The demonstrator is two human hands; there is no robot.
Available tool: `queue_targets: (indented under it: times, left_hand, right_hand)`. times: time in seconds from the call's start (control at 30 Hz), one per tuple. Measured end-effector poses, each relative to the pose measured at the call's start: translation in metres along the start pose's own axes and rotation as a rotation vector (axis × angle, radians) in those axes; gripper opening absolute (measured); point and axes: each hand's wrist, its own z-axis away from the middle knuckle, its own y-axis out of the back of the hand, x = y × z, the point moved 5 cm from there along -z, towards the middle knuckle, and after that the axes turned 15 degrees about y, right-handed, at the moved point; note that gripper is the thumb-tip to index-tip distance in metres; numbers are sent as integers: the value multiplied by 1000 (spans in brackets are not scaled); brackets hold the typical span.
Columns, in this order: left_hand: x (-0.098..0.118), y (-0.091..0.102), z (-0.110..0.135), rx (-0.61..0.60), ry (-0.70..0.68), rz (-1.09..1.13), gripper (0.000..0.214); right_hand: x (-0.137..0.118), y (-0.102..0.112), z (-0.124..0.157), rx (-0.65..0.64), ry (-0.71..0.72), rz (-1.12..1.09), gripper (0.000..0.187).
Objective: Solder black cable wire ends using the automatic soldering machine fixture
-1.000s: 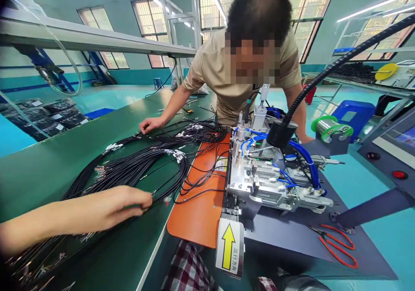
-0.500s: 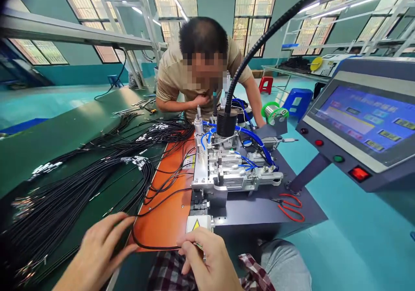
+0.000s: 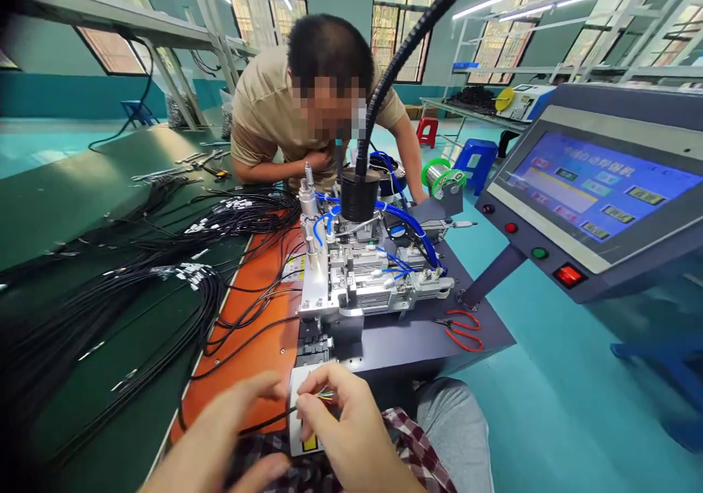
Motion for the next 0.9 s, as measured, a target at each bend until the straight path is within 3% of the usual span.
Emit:
queue_targets:
  times: [0.03,0.1,0.17,0.27,0.43,0.63,0.8,0.9]
  left_hand:
    - [12,-20,-8,-186,83,153,42]
    - [22,-39,-23,-277,234,368,27]
    - [15,-46,-35,-276,355,465,24]
    - [1,-47,-47,-286,430,496,27]
    - [4,-46,-56,-359,430,487,28]
    - [-2,-52,-64,-342,562,660,34]
    - [-12,-66,-55,-486,806,941,53]
    - [-14,-68,-49,-496,851,1010,52]
  right_hand:
    - [-2,1,-1,-6,-1,-50,26]
    - [-6,10,-3,2,19,-57,28]
    - [-8,26,-3,32,36,53,26]
    - [-10,41,-6,71,58,227,20]
    - [-20,36,-22,105,167,338,3]
    - [-12,33,-34,131,44,178,12]
    - [-1,31,-32,193,-49,31,23]
    - [3,24,-27,226,-54,39,21]
